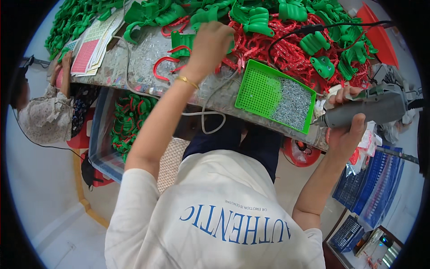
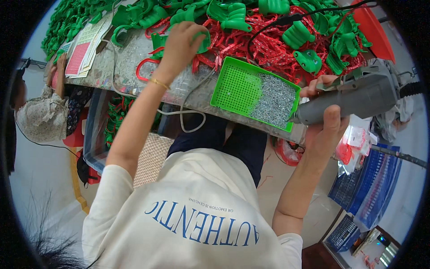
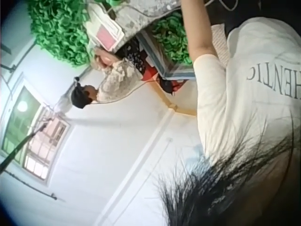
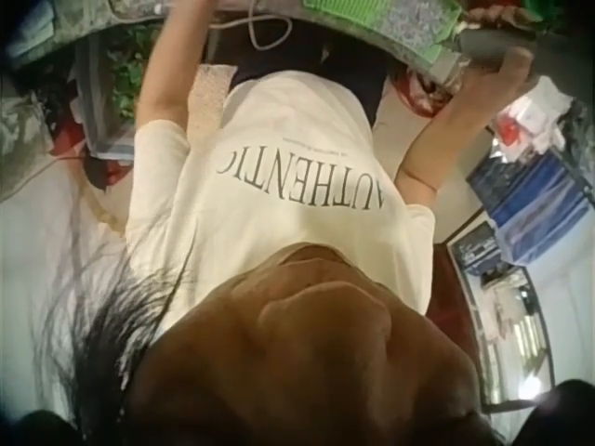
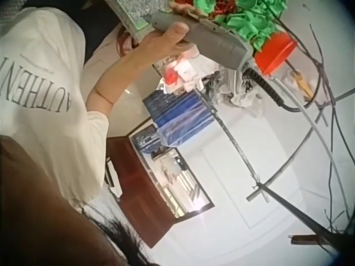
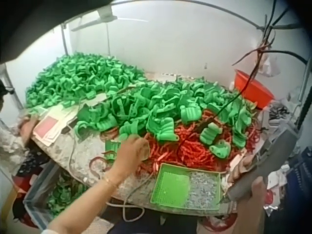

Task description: Assembling green and red plastic toy components using manual assembly and a handheld tool.

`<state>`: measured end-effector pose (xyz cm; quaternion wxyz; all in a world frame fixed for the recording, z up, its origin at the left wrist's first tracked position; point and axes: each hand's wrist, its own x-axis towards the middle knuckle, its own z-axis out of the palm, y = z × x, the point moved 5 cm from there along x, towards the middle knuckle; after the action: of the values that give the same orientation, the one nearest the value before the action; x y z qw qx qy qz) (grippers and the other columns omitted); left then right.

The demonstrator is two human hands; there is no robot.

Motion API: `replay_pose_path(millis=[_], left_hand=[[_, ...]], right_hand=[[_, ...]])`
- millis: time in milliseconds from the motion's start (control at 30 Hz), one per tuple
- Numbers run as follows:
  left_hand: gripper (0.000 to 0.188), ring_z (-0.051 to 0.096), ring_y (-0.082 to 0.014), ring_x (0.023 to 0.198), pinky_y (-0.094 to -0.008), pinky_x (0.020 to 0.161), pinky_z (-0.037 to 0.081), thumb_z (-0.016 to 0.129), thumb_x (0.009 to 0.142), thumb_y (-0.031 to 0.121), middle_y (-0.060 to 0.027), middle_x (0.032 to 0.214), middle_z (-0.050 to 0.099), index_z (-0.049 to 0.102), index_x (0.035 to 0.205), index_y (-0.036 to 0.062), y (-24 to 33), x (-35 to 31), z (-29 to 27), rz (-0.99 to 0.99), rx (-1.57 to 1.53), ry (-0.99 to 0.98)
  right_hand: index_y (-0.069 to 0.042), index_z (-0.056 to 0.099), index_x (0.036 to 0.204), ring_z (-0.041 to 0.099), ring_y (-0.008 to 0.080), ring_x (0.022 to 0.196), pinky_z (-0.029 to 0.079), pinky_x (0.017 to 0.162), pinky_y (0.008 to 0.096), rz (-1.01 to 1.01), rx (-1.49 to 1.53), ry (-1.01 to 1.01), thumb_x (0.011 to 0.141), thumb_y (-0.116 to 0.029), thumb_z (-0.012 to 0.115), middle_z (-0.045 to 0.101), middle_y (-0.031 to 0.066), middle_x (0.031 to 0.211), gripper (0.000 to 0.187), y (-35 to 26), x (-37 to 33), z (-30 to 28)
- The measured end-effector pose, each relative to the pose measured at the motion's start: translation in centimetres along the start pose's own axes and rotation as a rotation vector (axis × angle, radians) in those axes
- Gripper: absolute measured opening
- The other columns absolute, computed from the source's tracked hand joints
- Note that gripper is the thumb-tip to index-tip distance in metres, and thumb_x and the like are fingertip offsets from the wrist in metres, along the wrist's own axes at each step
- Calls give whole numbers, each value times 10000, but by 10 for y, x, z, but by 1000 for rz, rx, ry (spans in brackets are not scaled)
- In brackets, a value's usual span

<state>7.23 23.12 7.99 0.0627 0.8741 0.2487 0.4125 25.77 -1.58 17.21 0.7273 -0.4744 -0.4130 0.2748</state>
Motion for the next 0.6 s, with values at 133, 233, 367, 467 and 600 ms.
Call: replay_pose_path(millis=[133,233,367,467,600], left_hand=[[279,546,-309,949,-403,792,461,702,772,150,-74,976,587,651,1047,143,-40,1,11,44,186,-74],[270,559,-283,887,-404,729,456,728,707,180,-64,885,576,667,969,191,-45,2,24,130,287,-75],[349,552,-251,960,-390,779,457,723,735,209,-50,1010,568,634,1071,238,-44,4,17,185,455,-139],[273,577,-202,913,-342,778,464,703,805,192,-47,979,584,624,1065,186,-27,8,16,346,450,-122],[83,495,-318,927,-465,838,365,637,823,126,-132,962,523,614,902,115,-33,10,12,208,269,-202]], right_hand=[[21,432,1267,460,181,911,411,831,348,-16,-60,121,784,-517,726,476,63,1026,780,2,-1,-11],[16,434,1271,455,178,905,395,849,353,-35,69,95,790,-534,711,481,57,1006,781,9,5,-12],[12,433,1267,444,176,879,387,831,349,-55,142,19,794,-533,708,486,53,971,772,11,13,-5],[2,440,1268,460,185,892,393,862,361,-59,90,48,798,-530,705,493,65,979,759,10,11,-7],[-2,449,1265,525,234,974,411,929,404,-58,22,60,832,-497,683,541,103,1027,698,11,9,-9]])
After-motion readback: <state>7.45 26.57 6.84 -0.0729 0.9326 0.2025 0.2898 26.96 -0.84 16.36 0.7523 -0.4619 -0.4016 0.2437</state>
